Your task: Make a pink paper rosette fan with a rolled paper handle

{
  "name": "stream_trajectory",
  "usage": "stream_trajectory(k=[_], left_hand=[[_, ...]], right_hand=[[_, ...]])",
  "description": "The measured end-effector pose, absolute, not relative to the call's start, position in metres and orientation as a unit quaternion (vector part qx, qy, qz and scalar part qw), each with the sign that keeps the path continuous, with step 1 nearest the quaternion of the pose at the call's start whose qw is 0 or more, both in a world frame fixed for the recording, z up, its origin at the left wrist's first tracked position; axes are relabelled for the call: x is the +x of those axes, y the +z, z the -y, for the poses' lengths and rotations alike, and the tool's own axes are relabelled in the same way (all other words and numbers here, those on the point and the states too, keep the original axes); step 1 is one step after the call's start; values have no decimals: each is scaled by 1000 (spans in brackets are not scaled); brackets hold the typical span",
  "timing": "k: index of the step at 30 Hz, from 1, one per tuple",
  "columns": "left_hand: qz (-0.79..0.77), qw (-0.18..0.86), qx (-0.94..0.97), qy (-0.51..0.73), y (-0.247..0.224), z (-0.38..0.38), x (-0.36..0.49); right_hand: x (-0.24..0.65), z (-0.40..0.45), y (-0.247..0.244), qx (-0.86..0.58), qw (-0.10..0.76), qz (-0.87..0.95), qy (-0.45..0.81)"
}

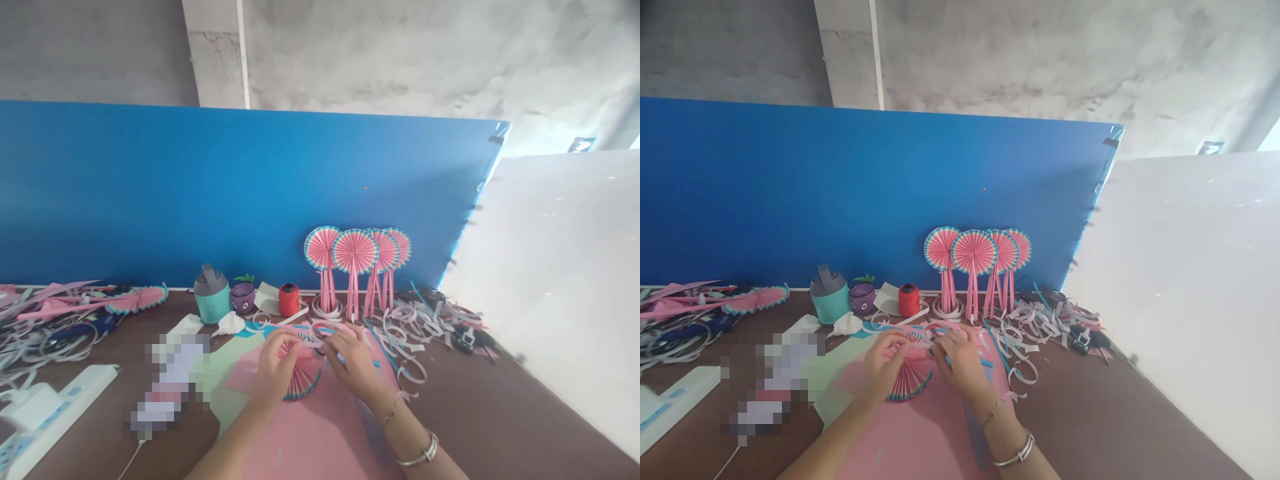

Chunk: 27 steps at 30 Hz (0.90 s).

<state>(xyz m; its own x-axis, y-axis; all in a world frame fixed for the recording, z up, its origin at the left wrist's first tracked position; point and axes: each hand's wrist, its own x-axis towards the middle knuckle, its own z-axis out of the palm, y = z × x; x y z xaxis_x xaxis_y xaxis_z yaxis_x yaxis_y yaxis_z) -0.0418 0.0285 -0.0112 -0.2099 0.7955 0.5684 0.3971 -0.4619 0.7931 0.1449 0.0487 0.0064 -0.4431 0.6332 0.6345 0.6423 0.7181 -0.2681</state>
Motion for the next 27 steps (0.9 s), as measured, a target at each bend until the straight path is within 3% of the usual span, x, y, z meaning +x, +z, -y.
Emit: stream_trajectory(k=[7,27], left_hand=[[-506,178,584,609,-10,-33,-44],[-508,166,590,606,-9,-31,-44]], right_hand=[[148,-51,7,-390,372,841,37],[152,-54,3,-377,386,842,10]])
